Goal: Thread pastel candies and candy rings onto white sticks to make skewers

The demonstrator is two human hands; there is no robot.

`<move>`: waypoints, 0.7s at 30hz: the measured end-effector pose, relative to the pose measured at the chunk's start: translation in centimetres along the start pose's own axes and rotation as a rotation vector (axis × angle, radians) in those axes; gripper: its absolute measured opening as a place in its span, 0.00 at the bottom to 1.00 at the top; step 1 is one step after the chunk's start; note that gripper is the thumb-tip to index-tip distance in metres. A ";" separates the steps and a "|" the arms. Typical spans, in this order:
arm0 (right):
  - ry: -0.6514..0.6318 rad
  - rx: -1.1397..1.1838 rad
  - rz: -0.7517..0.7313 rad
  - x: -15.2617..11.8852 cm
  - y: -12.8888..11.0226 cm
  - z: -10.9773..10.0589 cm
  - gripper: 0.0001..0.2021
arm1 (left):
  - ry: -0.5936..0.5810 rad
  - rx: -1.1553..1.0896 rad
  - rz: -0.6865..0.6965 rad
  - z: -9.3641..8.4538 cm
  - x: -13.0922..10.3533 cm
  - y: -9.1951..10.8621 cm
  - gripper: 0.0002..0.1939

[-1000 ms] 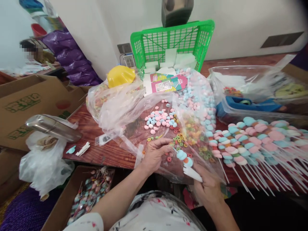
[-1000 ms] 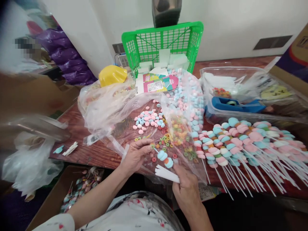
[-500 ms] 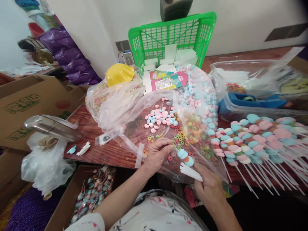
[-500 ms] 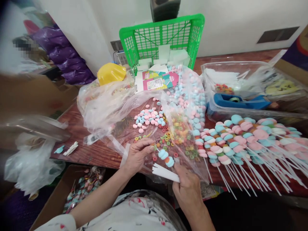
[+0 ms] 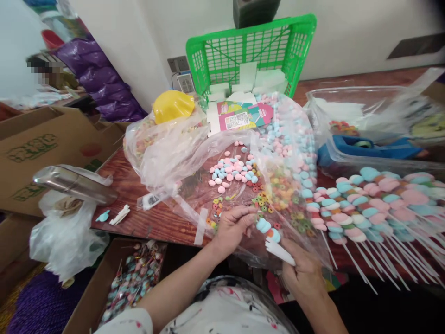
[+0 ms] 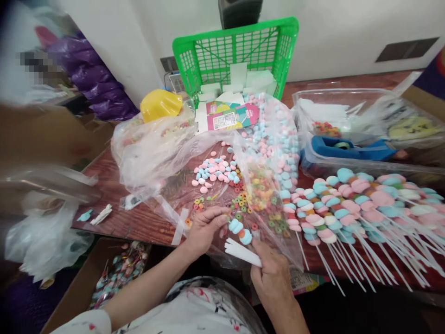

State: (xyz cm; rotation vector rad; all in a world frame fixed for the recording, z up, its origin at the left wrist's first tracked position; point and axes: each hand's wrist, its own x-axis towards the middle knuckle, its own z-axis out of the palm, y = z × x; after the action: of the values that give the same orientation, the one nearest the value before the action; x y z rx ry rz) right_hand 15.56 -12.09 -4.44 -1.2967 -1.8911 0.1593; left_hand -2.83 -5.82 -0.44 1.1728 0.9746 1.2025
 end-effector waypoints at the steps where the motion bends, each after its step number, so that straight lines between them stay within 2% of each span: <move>1: 0.014 -0.022 0.007 -0.2 0.2 0.2 0.20 | -0.024 0.156 0.147 -0.1 -0.2 -0.1 0.11; 4: 0.023 -0.064 0.070 -0.9 0.6 0.6 0.18 | -0.085 0.510 0.521 -0.4 -0.3 -0.1 0.11; 6: 0.014 -0.050 0.088 -1.3 0.7 0.9 0.17 | -0.074 0.594 0.635 -0.6 -0.2 -0.1 0.11; 12: 0.062 -0.003 0.020 -1.0 -0.3 1.3 0.15 | 0.053 0.619 0.614 -0.8 0.6 -0.2 0.07; 17: 0.104 -0.004 0.016 -0.1 -1.6 1.2 0.13 | -0.049 0.702 0.725 -0.5 0.1 -0.4 0.11; 21: 0.118 -0.005 0.010 0.3 -1.6 1.1 0.13 | -0.160 0.761 0.779 -0.2 -0.5 -0.4 0.14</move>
State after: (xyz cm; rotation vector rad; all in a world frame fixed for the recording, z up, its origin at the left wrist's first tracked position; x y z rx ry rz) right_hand 13.62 -12.17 -4.21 -1.2909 -1.7867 0.0820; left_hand -2.97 -6.25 -0.90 2.3683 0.8956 1.3170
